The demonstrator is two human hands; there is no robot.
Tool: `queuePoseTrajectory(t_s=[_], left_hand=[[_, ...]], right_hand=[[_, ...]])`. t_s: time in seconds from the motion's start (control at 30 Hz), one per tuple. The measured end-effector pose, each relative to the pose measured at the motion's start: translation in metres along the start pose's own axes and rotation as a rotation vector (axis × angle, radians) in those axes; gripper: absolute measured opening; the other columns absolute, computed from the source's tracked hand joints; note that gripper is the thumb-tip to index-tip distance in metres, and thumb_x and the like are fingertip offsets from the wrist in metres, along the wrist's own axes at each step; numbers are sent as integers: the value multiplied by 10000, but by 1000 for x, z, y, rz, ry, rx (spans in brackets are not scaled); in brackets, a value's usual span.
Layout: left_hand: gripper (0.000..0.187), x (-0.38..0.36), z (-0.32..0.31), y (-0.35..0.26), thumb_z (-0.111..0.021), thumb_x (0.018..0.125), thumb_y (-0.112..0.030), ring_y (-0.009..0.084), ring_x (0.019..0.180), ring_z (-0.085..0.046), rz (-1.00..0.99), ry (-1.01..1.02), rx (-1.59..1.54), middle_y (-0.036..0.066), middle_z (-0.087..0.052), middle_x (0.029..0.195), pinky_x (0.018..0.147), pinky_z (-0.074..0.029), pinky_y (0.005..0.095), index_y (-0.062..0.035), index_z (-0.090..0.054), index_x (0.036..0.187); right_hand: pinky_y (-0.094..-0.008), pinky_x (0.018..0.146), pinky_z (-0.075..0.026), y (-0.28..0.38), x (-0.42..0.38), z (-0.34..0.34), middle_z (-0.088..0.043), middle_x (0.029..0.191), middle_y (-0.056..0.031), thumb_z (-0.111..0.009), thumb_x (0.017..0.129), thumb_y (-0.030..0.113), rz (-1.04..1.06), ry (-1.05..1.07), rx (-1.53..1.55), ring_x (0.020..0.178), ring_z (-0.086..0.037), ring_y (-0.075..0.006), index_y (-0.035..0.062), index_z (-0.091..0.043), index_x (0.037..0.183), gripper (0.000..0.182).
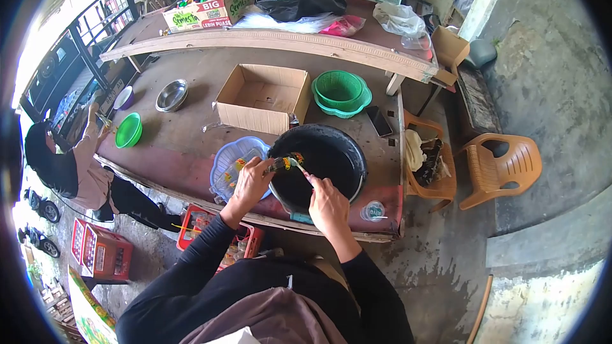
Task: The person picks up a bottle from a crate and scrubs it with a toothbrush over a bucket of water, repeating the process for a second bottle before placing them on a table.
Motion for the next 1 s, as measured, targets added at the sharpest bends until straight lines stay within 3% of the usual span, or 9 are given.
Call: queuePoseTrajectory(t_s=[0.13, 0.33, 0.43, 0.5, 0.6, 0.77, 0.87, 1.0], left_hand=[[302, -10, 3, 0, -710, 768, -44, 371, 819, -631, -15, -45, -20, 184, -626, 919, 731, -509, 414, 4, -669, 1063], [294, -28, 14, -6, -692, 769, 3, 314, 843, -607, -184, -126, -8, 146, -602, 906, 766, -503, 408, 8, -649, 1060], [294, -36, 23, -15, -687, 770, 15, 306, 855, -603, -261, -131, 33, 138, -601, 930, 780, -504, 406, 4, -646, 1061], [297, -44, 29, -21, -682, 770, 21, 307, 862, -600, -295, -130, 59, 138, -599, 948, 785, -504, 403, 2, -646, 1064], [361, -52, 32, -22, -669, 742, 43, 307, 887, -591, -385, -56, 91, 152, -583, 1037, 785, -511, 383, -1, -642, 1100], [393, -59, 39, -24, -669, 725, 44, 290, 890, -591, -424, -39, 142, 146, -587, 1039, 781, -512, 374, 0, -644, 1115], [396, -59, 40, -22, -675, 707, 39, 281, 882, -590, -408, -40, 136, 140, -594, 1037, 767, -514, 362, -3, -653, 1101], [383, -65, 37, -22, -682, 698, 31, 276, 882, -588, -428, -40, 160, 132, -604, 1029, 760, -513, 359, -3, -662, 1079]], right_hand=[[-459, 640, -528, -25, 9, -14, -611, 905, -120, -563, 890, 113, -105, -14, -81, 726, -657, -349, 98, -583, 1030, 142], [-440, 655, -525, -7, 3, -1, -624, 968, -76, -601, 891, 137, -15, -83, 147, 769, -654, -339, 167, -617, 1154, 266], [-431, 633, -516, -4, 5, 1, -608, 900, -82, -600, 901, 157, -82, -33, 106, 765, -647, -326, 158, -643, 1044, 150], [-439, 628, -510, -29, 10, -8, -603, 879, -88, -599, 903, 165, -133, -142, 0, 760, -646, -326, 150, -646, 996, 106], [-433, 624, -504, -33, 10, 2, -608, 888, -77, -601, 906, 166, -135, -143, 0, 761, -646, -321, 159, -650, 1000, 107], [-424, 610, -489, -23, 1, 11, -612, 870, -46, -641, 884, 165, -126, -65, 45, 739, -638, -319, 171, -655, 978, 95], [-428, 601, -487, -53, 3, 1, -619, 864, -57, -630, 896, 169, -160, -195, -30, 724, -636, -322, 154, -658, 973, 82], [-416, 612, -494, -12, -2, 14, -605, 860, -49, -640, 888, 158, -73, -143, 126, 742, -643, -302, 174, -656, 992, 106]])
Point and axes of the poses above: each hand's wrist, its own x-axis towards the middle knuckle, its own z-axis out of the back of the hand, y = z × x, the point moved 3 cm from there along x, towards the middle knuckle
